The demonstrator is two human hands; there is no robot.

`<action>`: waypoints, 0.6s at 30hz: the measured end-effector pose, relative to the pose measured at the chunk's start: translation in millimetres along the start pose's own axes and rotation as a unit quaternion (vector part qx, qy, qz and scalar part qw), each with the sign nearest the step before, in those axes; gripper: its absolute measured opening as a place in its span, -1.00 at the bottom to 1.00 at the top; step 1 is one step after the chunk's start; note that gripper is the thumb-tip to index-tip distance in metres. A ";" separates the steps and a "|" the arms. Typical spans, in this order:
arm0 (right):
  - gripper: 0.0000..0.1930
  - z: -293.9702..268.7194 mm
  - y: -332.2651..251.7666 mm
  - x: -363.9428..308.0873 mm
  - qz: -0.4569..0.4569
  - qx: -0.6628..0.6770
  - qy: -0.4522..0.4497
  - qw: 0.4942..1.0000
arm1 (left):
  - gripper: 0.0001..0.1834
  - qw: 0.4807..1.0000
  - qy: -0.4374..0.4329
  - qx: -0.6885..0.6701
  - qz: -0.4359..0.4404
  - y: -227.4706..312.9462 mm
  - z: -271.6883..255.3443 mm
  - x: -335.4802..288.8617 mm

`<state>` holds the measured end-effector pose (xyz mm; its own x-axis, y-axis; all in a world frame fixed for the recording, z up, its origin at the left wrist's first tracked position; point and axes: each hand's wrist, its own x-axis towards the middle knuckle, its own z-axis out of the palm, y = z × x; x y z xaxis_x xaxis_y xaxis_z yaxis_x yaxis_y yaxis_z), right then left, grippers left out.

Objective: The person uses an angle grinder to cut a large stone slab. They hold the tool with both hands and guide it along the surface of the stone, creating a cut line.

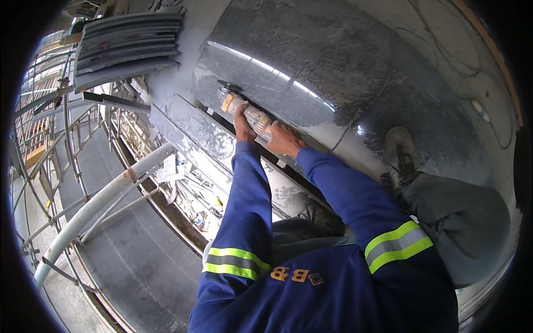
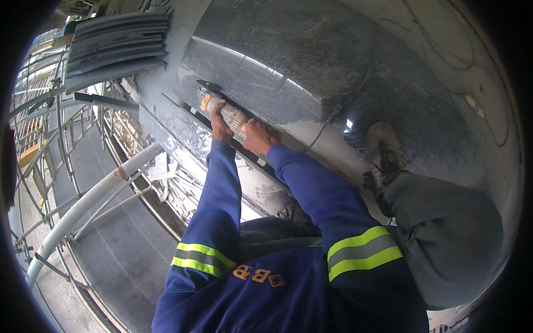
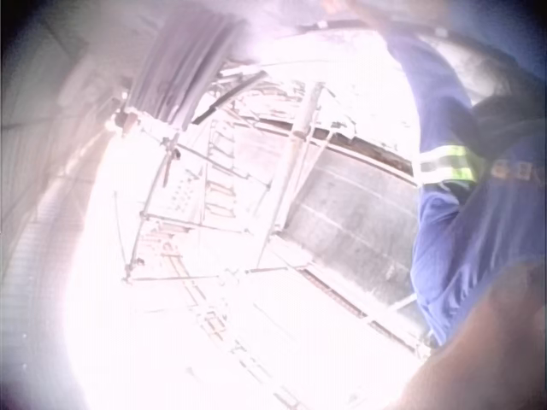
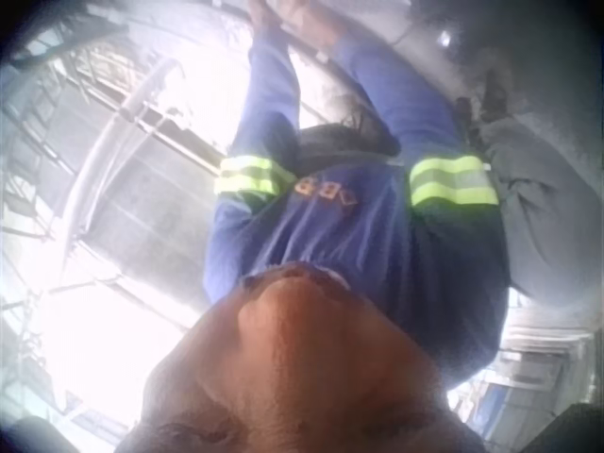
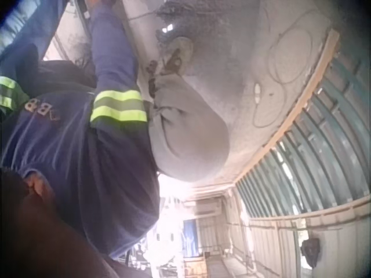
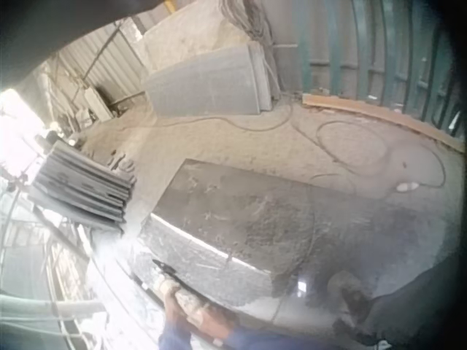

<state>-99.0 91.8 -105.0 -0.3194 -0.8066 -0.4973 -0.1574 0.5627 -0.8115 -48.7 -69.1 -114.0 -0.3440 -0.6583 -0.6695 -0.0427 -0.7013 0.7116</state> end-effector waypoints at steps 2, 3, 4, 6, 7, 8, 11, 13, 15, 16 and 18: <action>-0.43 -6.0 -0.8 -21.6 0.018 0.001 0.006 1.000 | -0.64 1.000 0.011 -0.002 -0.008 -10.6 3.3 -15.0; -0.43 -7.4 1.0 -32.6 0.028 0.002 0.010 1.000 | -0.64 1.000 0.016 -0.002 -0.014 -17.4 4.5 -21.9; -0.44 -7.2 6.9 -38.6 0.038 0.003 0.008 0.999 | -0.63 1.000 0.021 -0.002 -0.019 -23.6 6.0 -27.9; -0.45 -8.6 14.6 -49.7 0.054 0.006 0.002 0.999 | -0.60 0.999 0.016 -0.007 -0.027 -34.9 6.4 -37.0; -0.45 -8.2 15.8 -55.6 0.056 0.004 0.005 0.998 | -0.57 1.000 0.014 -0.003 -0.024 -40.4 4.4 -41.0; -0.46 -7.7 17.1 -61.4 0.057 0.002 0.008 0.998 | -0.54 1.000 0.012 0.002 -0.020 -42.9 1.7 -43.2; -0.46 -8.2 15.1 -69.1 0.065 -0.017 0.018 0.998 | -0.53 0.999 0.003 -0.002 -0.034 -45.8 -1.6 -44.5; -0.43 -6.4 19.0 -65.5 0.066 -0.021 0.023 0.997 | -0.53 0.999 0.001 0.002 -0.034 -44.3 4.1 -44.3; -0.38 -3.8 21.6 -57.4 0.065 -0.015 0.022 0.998 | -0.53 1.000 0.005 0.005 -0.030 -41.8 6.7 -42.3; -0.36 -4.0 21.4 -55.2 0.060 -0.014 0.016 0.998 | -0.53 1.000 0.007 0.006 -0.027 -40.3 6.2 -41.1; -0.31 -5.5 18.3 -51.7 0.049 -0.012 0.003 0.999 | -0.57 0.999 0.015 0.004 -0.032 -34.8 5.5 -39.5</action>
<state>-90.5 144.8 -92.5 -0.3398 -0.7465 -0.5721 -0.1466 0.6429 -0.7518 -38.8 -17.2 -111.2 -0.3117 -0.6206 -0.7196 -0.0708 -0.7400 0.6689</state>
